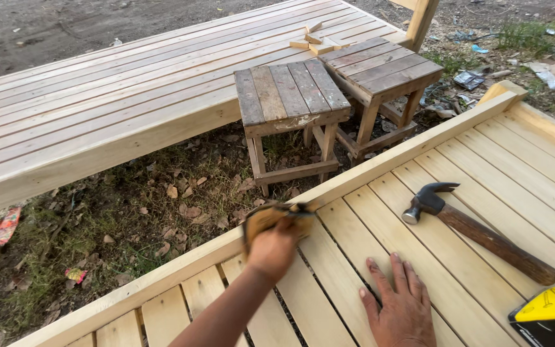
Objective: The person sands the slatted surface of a wooden bench frame by hand using a folded sheet of sandpaper, rubbing along the planks and edges. They reposition around the frame, sand a corner edge, and continue sanding different sections of the bench throughout the clip.
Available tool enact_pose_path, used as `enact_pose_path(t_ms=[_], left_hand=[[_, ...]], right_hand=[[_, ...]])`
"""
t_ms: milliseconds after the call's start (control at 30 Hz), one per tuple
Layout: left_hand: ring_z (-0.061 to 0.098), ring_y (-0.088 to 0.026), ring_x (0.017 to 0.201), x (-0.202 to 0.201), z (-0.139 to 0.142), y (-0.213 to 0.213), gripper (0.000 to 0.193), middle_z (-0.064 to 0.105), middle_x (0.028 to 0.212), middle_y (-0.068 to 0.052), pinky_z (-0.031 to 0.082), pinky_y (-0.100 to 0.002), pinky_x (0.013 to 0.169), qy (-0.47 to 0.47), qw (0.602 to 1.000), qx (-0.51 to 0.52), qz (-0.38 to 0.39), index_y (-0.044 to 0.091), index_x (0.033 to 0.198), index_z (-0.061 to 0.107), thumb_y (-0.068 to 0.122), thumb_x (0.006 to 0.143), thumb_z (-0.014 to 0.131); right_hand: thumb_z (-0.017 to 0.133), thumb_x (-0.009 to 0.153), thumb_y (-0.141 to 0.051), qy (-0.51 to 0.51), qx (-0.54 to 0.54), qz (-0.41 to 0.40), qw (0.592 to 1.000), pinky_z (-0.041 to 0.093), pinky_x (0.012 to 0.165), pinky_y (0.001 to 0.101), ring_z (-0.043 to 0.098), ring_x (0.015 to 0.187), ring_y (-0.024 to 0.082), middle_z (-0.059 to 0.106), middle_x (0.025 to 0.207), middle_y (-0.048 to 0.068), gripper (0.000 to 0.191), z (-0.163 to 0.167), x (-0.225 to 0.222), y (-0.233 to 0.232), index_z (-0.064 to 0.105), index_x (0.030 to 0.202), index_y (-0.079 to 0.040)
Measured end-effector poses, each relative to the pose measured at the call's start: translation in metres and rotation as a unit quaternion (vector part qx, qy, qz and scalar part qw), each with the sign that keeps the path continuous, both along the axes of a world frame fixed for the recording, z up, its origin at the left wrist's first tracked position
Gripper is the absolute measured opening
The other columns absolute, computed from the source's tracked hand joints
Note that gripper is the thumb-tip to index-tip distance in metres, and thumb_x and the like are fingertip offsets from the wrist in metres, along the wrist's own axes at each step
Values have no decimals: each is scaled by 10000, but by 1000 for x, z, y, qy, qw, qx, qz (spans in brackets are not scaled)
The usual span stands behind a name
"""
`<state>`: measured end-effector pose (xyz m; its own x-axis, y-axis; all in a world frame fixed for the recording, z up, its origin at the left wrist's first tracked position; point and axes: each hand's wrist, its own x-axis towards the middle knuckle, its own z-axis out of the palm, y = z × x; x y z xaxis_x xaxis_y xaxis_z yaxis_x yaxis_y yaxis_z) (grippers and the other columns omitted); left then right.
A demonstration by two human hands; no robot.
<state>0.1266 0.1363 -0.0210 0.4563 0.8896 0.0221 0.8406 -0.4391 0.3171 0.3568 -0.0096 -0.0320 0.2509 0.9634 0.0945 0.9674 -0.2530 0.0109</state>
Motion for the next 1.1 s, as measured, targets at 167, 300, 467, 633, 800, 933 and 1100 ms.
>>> enact_pose_path(t_ms=[167, 300, 467, 633, 800, 933, 1100], left_hand=[[747, -307, 679, -67, -19, -28, 254, 671, 1189, -142, 635, -410, 603, -55, 989, 131, 36, 57, 1113, 697, 72, 879, 599], [732, -327, 717, 1, -35, 8, 169, 654, 1189, -191, 626, -434, 608, 10, 998, 53, 7, 16, 1033, 679, 81, 901, 595], [740, -322, 758, 73, -16, 38, 202, 663, 1157, -201, 624, -452, 652, -43, 994, 100, -20, 47, 1044, 679, 13, 897, 545], [734, -358, 743, -18, 0, -8, 308, 642, 1181, -180, 622, -470, 614, -42, 997, 61, -5, 74, 1131, 682, 3, 855, 565], [749, -299, 738, -47, -20, -18, 202, 636, 1275, -139, 646, -410, 632, 22, 996, 73, 40, 44, 1107, 648, 73, 936, 545], [745, -307, 696, 36, -31, 24, 264, 627, 1170, -244, 644, -417, 596, 27, 999, -29, 1, 15, 1192, 589, 0, 963, 456], [744, -299, 790, 62, -19, 34, 224, 683, 1132, -209, 634, -411, 693, 10, 998, 64, -23, 30, 1166, 641, 42, 995, 496]], right_hand=[[465, 887, -607, 0, -29, -12, 1000, 168, 1204, 435, 211, 1492, 262, 230, 1684, 55, 691, 0, -2, 1, 373, 1552, -444], [488, 867, -593, 11, 29, 5, 1000, 185, 1195, 452, 247, 1477, 279, 281, 1646, 71, 685, -9, 0, 0, 421, 1528, -428], [508, 850, -583, 32, 113, 33, 993, 206, 1187, 475, 285, 1461, 294, 332, 1593, 83, 673, -17, 5, -2, 477, 1498, -406], [497, 862, -596, 21, 64, 21, 998, 201, 1194, 464, 263, 1474, 284, 295, 1641, 70, 681, -13, 3, -3, 443, 1518, -424], [479, 875, -599, 14, 17, 3, 1000, 184, 1195, 451, 232, 1495, 282, 259, 1672, 63, 689, -6, 0, -2, 410, 1539, -427], [468, 883, -608, 10, 0, -4, 1000, 173, 1194, 444, 219, 1495, 280, 251, 1669, 66, 679, -4, 0, -1, 405, 1537, -435], [474, 861, -601, 19, 55, 12, 998, 190, 1195, 450, 249, 1477, 273, 283, 1661, 60, 685, -2, -1, -2, 434, 1522, -424]])
